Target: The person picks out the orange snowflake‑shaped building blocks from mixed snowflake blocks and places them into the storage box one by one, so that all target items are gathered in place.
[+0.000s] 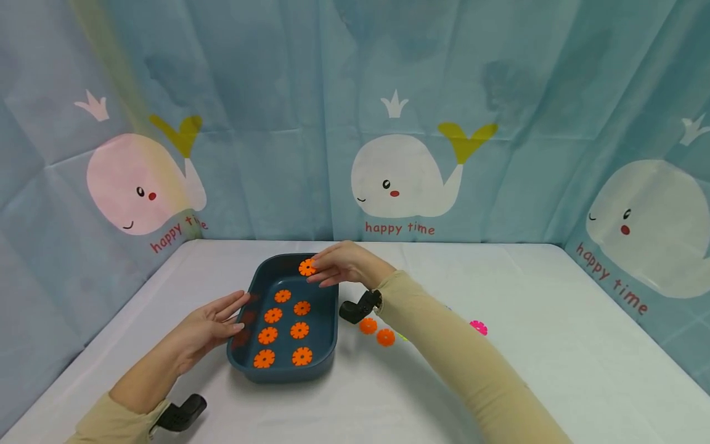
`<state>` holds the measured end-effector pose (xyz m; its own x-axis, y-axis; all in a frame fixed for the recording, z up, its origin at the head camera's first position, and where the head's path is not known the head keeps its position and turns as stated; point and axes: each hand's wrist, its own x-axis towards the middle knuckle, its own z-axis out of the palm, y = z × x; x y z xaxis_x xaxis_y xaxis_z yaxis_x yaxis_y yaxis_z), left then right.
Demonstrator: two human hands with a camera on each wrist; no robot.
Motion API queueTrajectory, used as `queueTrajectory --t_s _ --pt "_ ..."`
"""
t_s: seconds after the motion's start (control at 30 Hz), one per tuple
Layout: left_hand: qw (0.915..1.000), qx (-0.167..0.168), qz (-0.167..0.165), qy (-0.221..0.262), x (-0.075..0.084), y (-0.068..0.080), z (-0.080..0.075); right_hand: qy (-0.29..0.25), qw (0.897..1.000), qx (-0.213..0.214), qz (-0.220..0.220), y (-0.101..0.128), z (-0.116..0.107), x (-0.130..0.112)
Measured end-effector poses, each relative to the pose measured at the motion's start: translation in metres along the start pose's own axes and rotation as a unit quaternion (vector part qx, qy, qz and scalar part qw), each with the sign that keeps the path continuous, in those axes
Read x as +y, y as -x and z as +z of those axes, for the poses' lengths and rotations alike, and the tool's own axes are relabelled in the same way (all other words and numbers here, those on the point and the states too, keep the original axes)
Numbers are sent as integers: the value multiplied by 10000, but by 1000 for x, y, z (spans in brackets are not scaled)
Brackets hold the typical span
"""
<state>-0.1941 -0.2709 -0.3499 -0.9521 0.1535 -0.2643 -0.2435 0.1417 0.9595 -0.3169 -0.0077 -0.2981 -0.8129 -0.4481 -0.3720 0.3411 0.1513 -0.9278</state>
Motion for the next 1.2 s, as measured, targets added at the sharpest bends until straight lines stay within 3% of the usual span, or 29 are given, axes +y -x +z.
queueTrajectory --t_s 0.2,0.67,0.77,1.0,1.2 --pt "10000 21 14 10 1 1 2 156 9998 65 114 -9 4 2" --pt "9999 143 -23 21 1 2 4 1534 9878 20 -257 -33 4 2" --pt "9999 145 -24 41 1 2 3 2050 9780 -95 -373 -35 5 2" --pt "9999 99 52 18 2 4 4 3191 9435 -766 -451 -48 10 1" --pt "9999 51 68 99 2 5 4 3699 9254 -698 -447 -57 16 5"
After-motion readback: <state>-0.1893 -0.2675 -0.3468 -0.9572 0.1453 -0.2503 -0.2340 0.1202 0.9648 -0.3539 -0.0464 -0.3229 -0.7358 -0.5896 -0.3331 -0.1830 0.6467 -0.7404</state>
